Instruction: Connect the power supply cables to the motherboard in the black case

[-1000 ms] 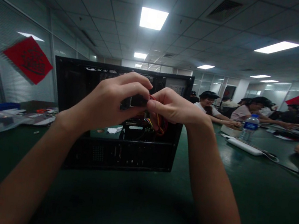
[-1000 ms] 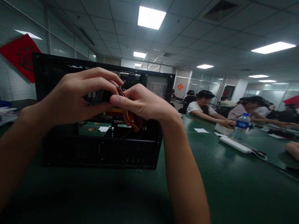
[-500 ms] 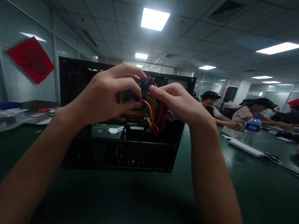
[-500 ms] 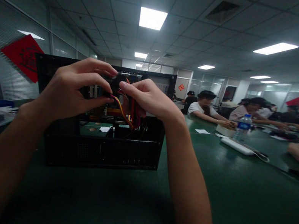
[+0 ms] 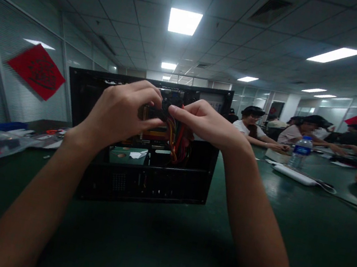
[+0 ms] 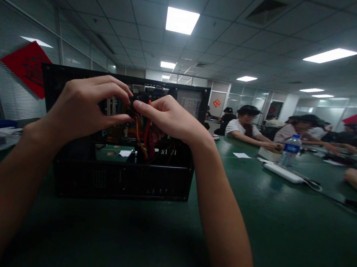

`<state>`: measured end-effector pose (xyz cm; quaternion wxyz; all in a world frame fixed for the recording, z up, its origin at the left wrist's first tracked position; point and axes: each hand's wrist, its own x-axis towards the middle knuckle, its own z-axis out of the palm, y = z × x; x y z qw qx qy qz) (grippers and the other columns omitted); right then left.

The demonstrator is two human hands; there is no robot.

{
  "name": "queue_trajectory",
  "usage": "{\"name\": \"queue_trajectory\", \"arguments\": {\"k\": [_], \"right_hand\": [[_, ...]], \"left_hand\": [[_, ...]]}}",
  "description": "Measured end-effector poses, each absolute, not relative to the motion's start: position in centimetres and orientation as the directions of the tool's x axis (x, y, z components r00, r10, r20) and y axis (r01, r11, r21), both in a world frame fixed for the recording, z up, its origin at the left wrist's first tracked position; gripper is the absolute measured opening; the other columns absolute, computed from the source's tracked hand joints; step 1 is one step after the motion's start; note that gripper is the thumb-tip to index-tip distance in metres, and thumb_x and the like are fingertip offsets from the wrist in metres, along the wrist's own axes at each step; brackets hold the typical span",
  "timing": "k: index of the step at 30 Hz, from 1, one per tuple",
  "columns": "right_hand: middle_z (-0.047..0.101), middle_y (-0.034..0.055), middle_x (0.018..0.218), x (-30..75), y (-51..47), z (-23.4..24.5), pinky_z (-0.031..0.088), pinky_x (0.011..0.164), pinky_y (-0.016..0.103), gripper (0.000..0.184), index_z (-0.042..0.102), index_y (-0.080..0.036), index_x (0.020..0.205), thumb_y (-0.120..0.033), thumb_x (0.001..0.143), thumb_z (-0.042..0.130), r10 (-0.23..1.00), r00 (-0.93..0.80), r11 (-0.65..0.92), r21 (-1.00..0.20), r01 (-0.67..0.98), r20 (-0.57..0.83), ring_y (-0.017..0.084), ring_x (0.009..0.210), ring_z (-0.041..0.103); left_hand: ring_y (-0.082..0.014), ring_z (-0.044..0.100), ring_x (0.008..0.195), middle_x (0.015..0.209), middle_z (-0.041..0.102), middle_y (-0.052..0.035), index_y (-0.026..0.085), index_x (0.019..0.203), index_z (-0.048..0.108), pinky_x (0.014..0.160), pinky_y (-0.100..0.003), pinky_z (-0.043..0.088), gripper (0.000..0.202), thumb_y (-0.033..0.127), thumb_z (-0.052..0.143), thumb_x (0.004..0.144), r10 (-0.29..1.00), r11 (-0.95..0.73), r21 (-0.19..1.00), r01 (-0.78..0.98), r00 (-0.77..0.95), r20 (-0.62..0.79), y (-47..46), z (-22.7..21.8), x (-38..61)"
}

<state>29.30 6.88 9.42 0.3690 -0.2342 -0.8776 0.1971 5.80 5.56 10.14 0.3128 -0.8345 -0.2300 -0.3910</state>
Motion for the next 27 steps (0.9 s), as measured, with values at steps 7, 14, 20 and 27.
{"name": "queue_trajectory", "arguments": {"k": [7, 14, 20, 27], "right_hand": [[0.05, -0.0027, 0.052, 29.0, 7.0, 9.3, 0.029, 0.043, 0.021, 0.059, 0.059, -0.016, 0.069, -0.069, 0.095, 0.057, 0.593, -0.598, 0.792, -0.526, 0.31, 0.54, 0.007, 0.047, 0.042], [0.043, -0.0039, 0.051, 28.5, 8.1, 8.8, 0.025, 0.041, 0.023, 0.054, 0.057, -0.018, 0.072, -0.067, 0.094, 0.059, 0.604, -0.586, 0.788, -0.515, 0.338, 0.54, 0.008, 0.049, 0.038], [0.045, -0.0033, 0.052, 28.3, 8.4, 8.6, 0.028, 0.044, 0.024, 0.054, 0.056, -0.018, 0.073, -0.067, 0.096, 0.058, 0.62, -0.589, 0.772, -0.536, 0.342, 0.518, 0.009, 0.049, 0.039], [0.044, -0.0046, 0.053, 28.3, 8.6, 8.5, 0.024, 0.044, 0.023, 0.056, 0.055, -0.017, 0.072, -0.067, 0.096, 0.056, 0.603, -0.604, 0.781, -0.54, 0.313, 0.521, 0.007, 0.048, 0.037]], "left_hand": [[-0.0232, 0.074, 0.098, 0.116, 0.077, -0.0069, 0.026, 0.136, 0.062, 0.088, -0.037, 0.058, 0.048, 0.036, 0.067, 0.09, 0.171, -0.727, -0.347, 0.593, 0.645, 0.745, 6.6, 9.7, 5.7], [-0.0192, 0.073, 0.083, 0.096, 0.077, -0.0041, 0.023, 0.141, 0.059, 0.076, -0.03, 0.057, 0.055, 0.03, 0.067, 0.087, 0.231, -0.77, -0.276, 0.576, 0.654, 0.72, 7.2, 9.5, 5.9], [-0.0183, 0.073, 0.082, 0.096, 0.078, -0.0031, 0.024, 0.137, 0.062, 0.076, -0.03, 0.057, 0.052, 0.032, 0.069, 0.086, 0.252, -0.787, -0.233, 0.571, 0.643, 0.723, 7.4, 9.8, 5.6], [-0.0189, 0.073, 0.084, 0.096, 0.078, -0.0043, 0.022, 0.134, 0.065, 0.078, -0.031, 0.057, 0.047, 0.035, 0.068, 0.089, 0.226, -0.777, -0.263, 0.573, 0.642, 0.732, 7.4, 9.8, 5.4]]}}
